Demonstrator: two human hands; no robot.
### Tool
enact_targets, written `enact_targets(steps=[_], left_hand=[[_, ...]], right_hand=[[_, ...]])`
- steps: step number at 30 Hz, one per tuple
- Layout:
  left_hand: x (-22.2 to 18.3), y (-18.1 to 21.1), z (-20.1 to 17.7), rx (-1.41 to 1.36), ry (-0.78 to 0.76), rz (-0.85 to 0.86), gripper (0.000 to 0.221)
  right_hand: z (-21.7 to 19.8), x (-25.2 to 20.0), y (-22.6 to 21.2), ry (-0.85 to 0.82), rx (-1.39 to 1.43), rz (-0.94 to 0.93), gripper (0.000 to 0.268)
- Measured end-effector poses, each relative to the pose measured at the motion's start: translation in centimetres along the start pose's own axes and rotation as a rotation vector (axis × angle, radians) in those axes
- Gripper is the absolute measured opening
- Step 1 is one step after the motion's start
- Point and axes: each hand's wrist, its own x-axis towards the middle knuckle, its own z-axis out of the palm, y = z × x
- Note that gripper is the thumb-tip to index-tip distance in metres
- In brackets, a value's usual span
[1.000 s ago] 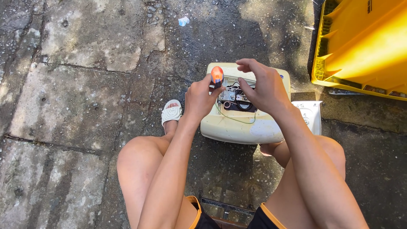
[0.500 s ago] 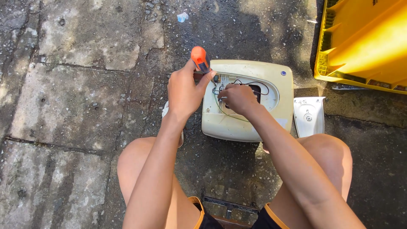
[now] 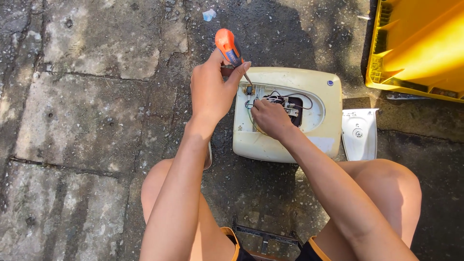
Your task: Removing internal electrical and mechanical components from an appliance housing using a screwdriver.
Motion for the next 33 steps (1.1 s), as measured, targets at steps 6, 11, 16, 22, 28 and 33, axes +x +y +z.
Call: enact_targets(steps=[6,11,16,22,28,33], left_hand=[[0.8,-0.6,0.8,0.114,-0.011,-0.092,0.021],[1.2,-0.8,1.1,0.029,-0.04,0.008,0.017],[1.9,-1.6,2.6,0.11,-0.083,0.05,0.019],[2.2,-2.2,4.7,0.26,-0.151,-0.011,0.026],[1.9,-0.5,5.8,0.317,-0.187,-0.157,0.024],[2.4,0.1,7.2,0.385,-0.201,-0.075,0.015]], right_hand=[[-7.4,0.6,2.9,-0.118,0.33,0.234,0.008],[-16.0,-4.9,10.4,0.335,0.549,0.362,0.012],[-14.6,-15.7,16.2,0.319,0.645,0.679,0.01],[-0.6,-27.5,18.1,0.12,0.857,1.287,0.018],[11.1,-33.6,14.0,0.04,1.221,1.799,0.014],[12.6,-31.9,15.4,0.118,1.425,1.971,0.011]])
